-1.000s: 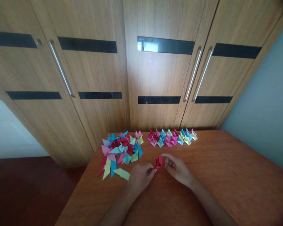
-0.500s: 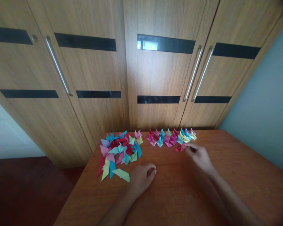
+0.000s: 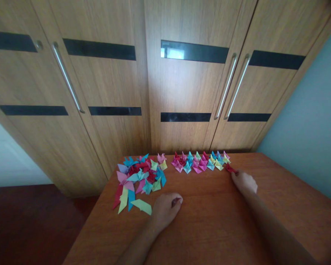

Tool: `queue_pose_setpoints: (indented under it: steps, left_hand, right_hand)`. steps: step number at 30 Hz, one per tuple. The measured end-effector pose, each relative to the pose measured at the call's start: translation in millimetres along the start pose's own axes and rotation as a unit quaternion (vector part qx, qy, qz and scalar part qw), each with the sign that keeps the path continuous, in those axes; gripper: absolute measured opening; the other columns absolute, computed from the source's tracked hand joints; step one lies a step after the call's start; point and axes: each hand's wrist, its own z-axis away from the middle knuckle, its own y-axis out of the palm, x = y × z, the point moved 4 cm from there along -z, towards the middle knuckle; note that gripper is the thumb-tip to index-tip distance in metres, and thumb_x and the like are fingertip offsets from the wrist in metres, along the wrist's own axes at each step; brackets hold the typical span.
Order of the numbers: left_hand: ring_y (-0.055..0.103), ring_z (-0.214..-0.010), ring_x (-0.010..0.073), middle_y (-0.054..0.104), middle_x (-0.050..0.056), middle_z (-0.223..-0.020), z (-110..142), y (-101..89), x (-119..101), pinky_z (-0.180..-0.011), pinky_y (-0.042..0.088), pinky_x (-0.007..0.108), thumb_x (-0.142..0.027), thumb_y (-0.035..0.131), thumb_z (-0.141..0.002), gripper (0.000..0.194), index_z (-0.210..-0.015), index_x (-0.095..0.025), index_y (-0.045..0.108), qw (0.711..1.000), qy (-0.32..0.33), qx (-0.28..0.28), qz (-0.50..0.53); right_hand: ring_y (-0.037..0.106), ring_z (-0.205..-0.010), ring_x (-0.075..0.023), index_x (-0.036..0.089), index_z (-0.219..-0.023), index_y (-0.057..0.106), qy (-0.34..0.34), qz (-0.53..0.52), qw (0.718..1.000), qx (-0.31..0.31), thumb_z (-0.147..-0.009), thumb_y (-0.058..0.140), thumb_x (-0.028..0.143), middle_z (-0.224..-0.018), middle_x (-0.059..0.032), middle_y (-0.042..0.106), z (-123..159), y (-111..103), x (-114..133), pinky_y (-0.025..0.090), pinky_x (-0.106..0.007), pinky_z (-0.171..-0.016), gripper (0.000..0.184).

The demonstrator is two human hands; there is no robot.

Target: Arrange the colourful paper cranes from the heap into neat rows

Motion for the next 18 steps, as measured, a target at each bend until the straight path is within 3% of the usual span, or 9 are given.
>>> queue_pose_setpoints:
  steps: [18]
  left_hand:
    - [0.06, -0.071, 0.0154, 0.069, 0.001, -0.076, 0.0, -0.6, 0.4, -0.062, 0.04, 0.022, -0.03, 0.044, -0.086, 0.025, -0.084, -0.021, 0.067, 1.0, -0.012, 0.012, 0.006]
  right_hand:
    - [0.062, -0.096, -0.0337, 0.021, -0.112, 0.064, -0.006, 0.008, 1.0, -0.006, -0.083, 0.041, 0.049, -0.103, -0.019, 0.065, -12.1, 6.1, 18.9, 0.049, -0.043, -0.075, 0.047]
